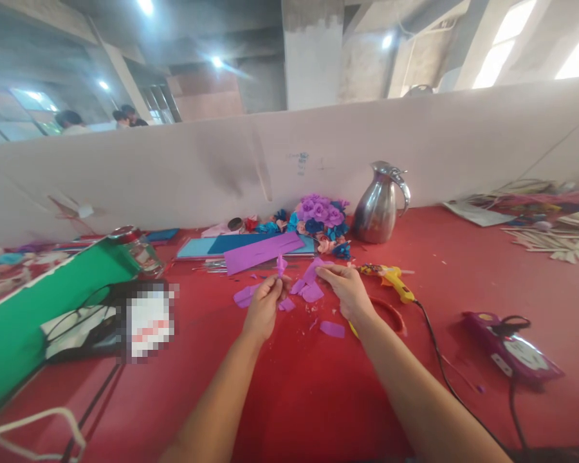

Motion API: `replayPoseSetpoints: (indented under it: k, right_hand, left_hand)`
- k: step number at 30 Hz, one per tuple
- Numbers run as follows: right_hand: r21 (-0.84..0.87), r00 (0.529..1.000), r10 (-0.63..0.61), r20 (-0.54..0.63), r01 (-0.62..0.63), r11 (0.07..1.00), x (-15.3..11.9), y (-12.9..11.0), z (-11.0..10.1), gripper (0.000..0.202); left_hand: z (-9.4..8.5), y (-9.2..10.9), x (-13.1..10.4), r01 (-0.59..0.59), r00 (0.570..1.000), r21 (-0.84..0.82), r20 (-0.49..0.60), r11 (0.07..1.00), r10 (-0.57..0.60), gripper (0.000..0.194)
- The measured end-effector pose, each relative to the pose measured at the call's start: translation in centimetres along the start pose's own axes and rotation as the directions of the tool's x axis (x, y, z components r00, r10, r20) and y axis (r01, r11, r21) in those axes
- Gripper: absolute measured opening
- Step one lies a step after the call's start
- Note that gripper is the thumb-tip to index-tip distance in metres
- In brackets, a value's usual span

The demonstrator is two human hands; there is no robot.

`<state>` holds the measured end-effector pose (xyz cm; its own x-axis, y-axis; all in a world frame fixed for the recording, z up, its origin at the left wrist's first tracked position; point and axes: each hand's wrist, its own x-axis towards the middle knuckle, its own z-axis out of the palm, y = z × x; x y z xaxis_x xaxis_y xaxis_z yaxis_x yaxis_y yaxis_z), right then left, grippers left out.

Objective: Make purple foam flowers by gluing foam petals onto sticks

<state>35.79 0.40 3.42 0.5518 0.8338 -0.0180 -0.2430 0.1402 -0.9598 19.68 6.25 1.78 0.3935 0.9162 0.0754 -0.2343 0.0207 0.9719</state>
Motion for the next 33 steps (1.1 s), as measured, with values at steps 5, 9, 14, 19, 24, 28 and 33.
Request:
replayPoseSetpoints:
  k: [5, 9, 14, 19, 24, 28, 33]
  right_hand:
    - [0.032, 1.000, 0.015, -0.019, -0.014, 0.999, -0.6, -0.2, 0.7, 0.030]
    - [0.035, 1.000, -0.013, -0.014, 0.013, 0.999, -0.9, 0.1, 1.1, 0.029]
    - [0.051, 0.999, -0.036, -0.021, 0.037, 0.998, -1.1, 0.2, 1.3, 0.031]
    - [0.105, 1.000, -0.014, -0.027, 0.016, 0.994, -1.4, 0.0, 1.6, 0.031]
    - [0.112, 0.999, -0.029, -0.039, 0.033, 0.993, -1.6, -0.1, 1.8, 0.028]
    - [0.106, 0.999, -0.040, -0.030, 0.043, 0.993, -1.7, 0.1, 2.0, 0.027]
    - [0.096, 0.999, -0.036, -0.023, 0.038, 0.995, -1.8, 0.5, 2.3, 0.026]
  left_hand:
    - [0.1, 0.1, 0.2, 0.054, 0.998, -0.246, 0.000, 0.968, -0.056, 0.023]
    - [0.3, 0.2, 0.1, 0.103, 0.994, -0.292, 0.002, 0.951, -0.107, 0.023]
    - [0.5, -0.2, 0.0, 0.156, 0.987, -0.314, 0.026, 0.936, -0.156, 0.025]
    - [0.8, -0.5, 0.0, 0.185, 0.982, -0.317, 0.027, 0.930, -0.186, 0.028]
    - [1.0, -0.9, -0.1, 0.196, 0.980, -0.297, 0.042, 0.935, -0.192, 0.025]
    - [1.2, -1.1, 0.0, 0.204, 0.979, -0.320, 0.046, 0.925, -0.200, 0.026]
    - [1.3, -1.3, 0.1, 0.206, 0.978, -0.362, 0.048, 0.909, -0.202, 0.029]
